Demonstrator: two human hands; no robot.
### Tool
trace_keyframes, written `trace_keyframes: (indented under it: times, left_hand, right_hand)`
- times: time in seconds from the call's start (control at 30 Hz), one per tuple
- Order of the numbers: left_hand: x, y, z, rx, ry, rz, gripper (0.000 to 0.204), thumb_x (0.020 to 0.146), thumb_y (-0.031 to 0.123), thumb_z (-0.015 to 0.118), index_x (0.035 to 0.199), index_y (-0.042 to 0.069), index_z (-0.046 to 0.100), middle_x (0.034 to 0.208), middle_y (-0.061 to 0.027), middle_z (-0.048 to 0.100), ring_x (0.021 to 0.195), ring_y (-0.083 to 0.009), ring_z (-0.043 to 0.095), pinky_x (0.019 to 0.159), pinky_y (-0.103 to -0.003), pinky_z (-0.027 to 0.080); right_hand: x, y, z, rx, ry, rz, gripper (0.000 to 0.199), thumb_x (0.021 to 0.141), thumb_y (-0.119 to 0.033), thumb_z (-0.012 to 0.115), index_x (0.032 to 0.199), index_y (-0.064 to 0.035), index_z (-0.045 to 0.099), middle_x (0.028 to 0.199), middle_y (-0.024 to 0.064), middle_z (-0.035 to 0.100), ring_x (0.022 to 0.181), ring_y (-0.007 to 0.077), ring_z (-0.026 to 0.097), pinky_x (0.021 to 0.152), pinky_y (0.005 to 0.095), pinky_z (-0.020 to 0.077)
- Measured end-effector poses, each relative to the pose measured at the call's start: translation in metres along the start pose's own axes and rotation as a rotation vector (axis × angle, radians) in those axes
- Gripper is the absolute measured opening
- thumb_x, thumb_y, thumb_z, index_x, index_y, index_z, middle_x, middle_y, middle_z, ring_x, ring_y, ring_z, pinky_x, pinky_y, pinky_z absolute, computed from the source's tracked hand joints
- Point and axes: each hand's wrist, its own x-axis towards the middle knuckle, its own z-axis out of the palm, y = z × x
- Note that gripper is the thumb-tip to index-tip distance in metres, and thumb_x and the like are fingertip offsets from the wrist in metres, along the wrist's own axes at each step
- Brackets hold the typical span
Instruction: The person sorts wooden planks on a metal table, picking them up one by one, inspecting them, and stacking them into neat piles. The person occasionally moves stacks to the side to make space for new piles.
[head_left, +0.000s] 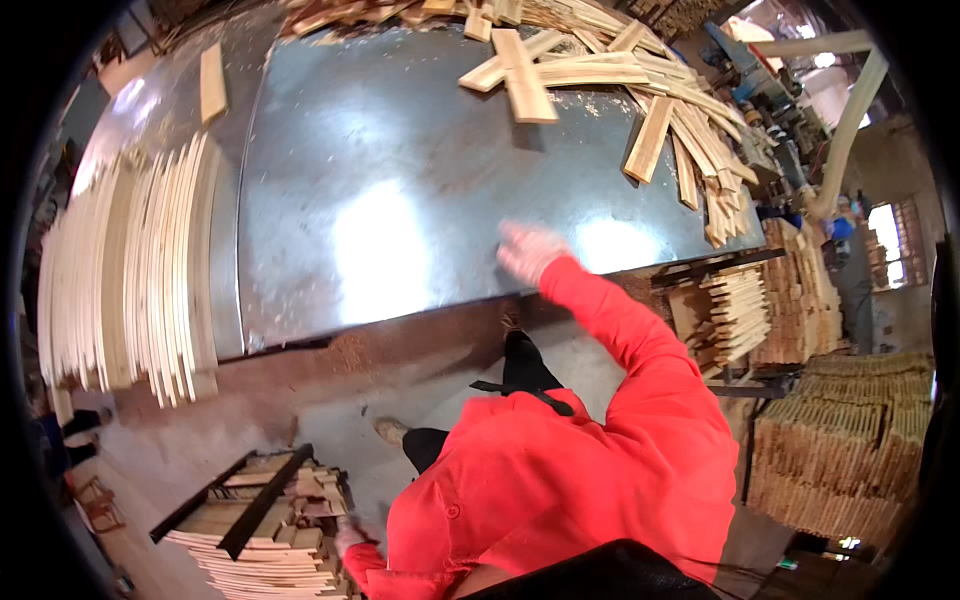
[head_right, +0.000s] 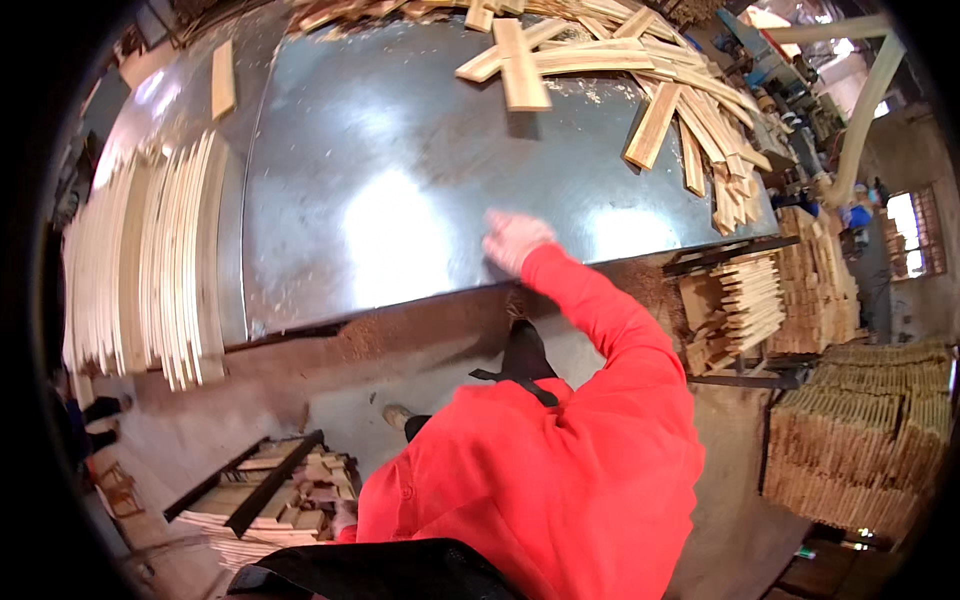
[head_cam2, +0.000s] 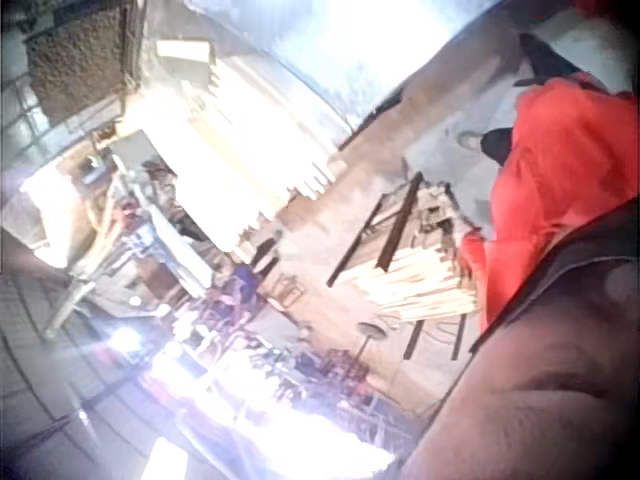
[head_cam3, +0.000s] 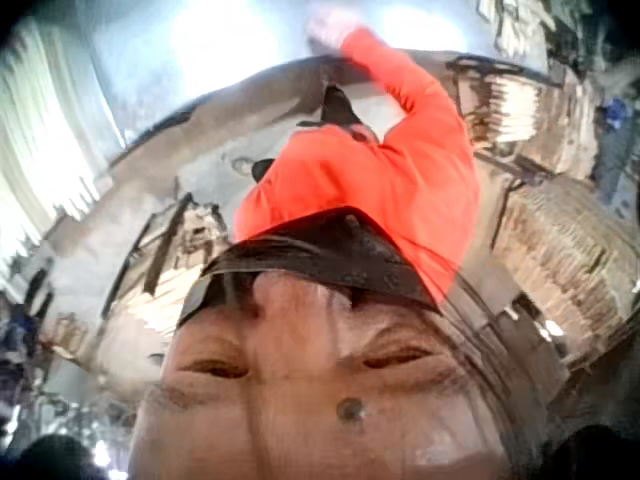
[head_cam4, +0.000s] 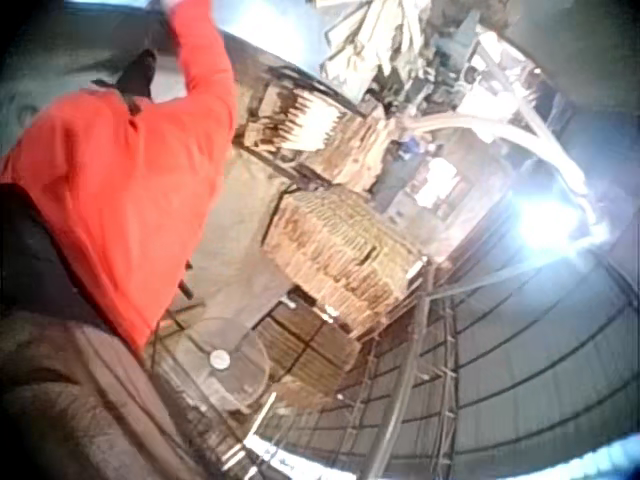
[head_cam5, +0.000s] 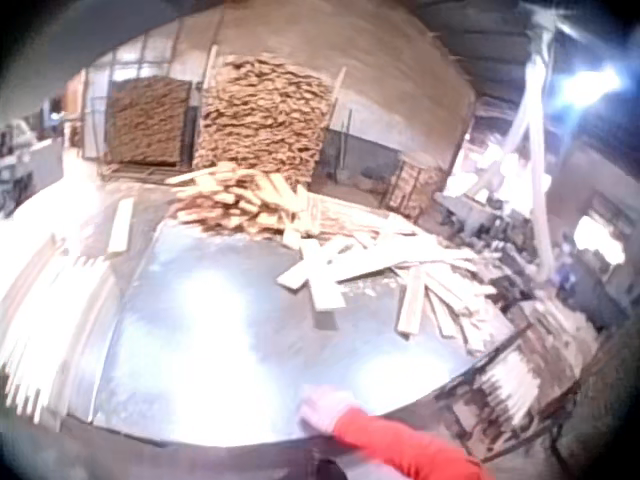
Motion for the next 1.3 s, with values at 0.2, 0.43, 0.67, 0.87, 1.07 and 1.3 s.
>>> trace_keyframes:
  times: [0.2, 0.43, 0.67, 0.87, 1.07, 1.3]
  left_hand:
    - [0.019, 0.306, 0.144, -0.208, -0.826, 0.294, 0.043, 0.099, 0.035, 0.047, 0.125, 0.004, 0.061, 0.106, -0.0165, 0.069, 0.088, -0.0332, 0.067, 0.077, -0.043, 0.054]
    - [0.246, 0.762, 0.259, 0.262, -0.256, 0.648, 0.073, 0.091, 0.061, 0.050, 0.146, 0.014, 0.039, 0.150, -0.0167, 0.041, 0.126, -0.0344, 0.053, 0.104, -0.051, 0.041]
    - [0.258, 0.911, 0.383, 0.632, -0.463, 0.685, 0.093, 0.083, 0.076, 0.047, 0.151, 0.014, 0.033, 0.151, -0.0153, 0.040, 0.142, -0.0286, 0.035, 0.112, -0.049, 0.031]
    - [0.243, 0.874, 0.390, 0.482, -0.293, 0.690, 0.085, 0.087, 0.074, 0.042, 0.143, 0.010, 0.044, 0.136, -0.0222, 0.053, 0.125, -0.0375, 0.052, 0.104, -0.046, 0.041]
    - [0.162, 0.829, 0.348, 0.522, -0.441, 0.472, 0.106, 0.075, 0.084, 0.046, 0.148, 0.008, 0.031, 0.132, -0.0273, 0.053, 0.121, -0.0427, 0.053, 0.101, -0.047, 0.042]
    - [-0.015, 0.743, 0.291, 0.262, -0.555, 0.065, 0.134, 0.064, 0.053, 0.081, 0.152, -0.001, -0.004, 0.145, -0.0328, 0.029, 0.134, -0.0439, 0.037, 0.112, -0.046, 0.033]
  right_hand:
    - [0.222, 0.166, -0.096, 0.460, 0.662, 0.328, 0.085, 0.086, -0.057, 0.058, 0.149, -0.0063, 0.032, 0.153, 0.0199, 0.035, 0.140, 0.0337, 0.035, 0.116, 0.0396, 0.0298]
    - [0.330, 0.282, -0.144, 0.077, 0.420, -0.164, 0.071, 0.089, -0.050, 0.053, 0.144, -0.0069, 0.040, 0.148, 0.0178, 0.044, 0.134, 0.0301, 0.045, 0.111, 0.0373, 0.0356]
    - [0.519, 0.414, -0.263, 0.121, 0.492, -0.170, 0.065, 0.094, -0.058, 0.047, 0.139, -0.0119, 0.051, 0.143, 0.0145, 0.050, 0.132, 0.0322, 0.047, 0.110, 0.0367, 0.0366]
    - [0.541, 0.358, -0.246, -0.185, -0.155, 0.016, 0.079, 0.093, -0.071, 0.026, 0.138, -0.0116, 0.053, 0.141, 0.0107, 0.054, 0.131, 0.0293, 0.049, 0.107, 0.0424, 0.0394]
    - [0.426, 0.384, -0.168, -0.081, -0.021, -0.054, 0.070, 0.095, -0.066, 0.031, 0.127, -0.0105, 0.060, 0.120, 0.0156, 0.065, 0.112, 0.0344, 0.060, 0.097, 0.0438, 0.0454]
    - [0.213, 0.344, -0.065, 0.170, 0.215, -0.256, 0.070, 0.091, -0.059, 0.048, 0.134, -0.0049, 0.051, 0.128, 0.0234, 0.058, 0.122, 0.0393, 0.053, 0.100, 0.0483, 0.0438]
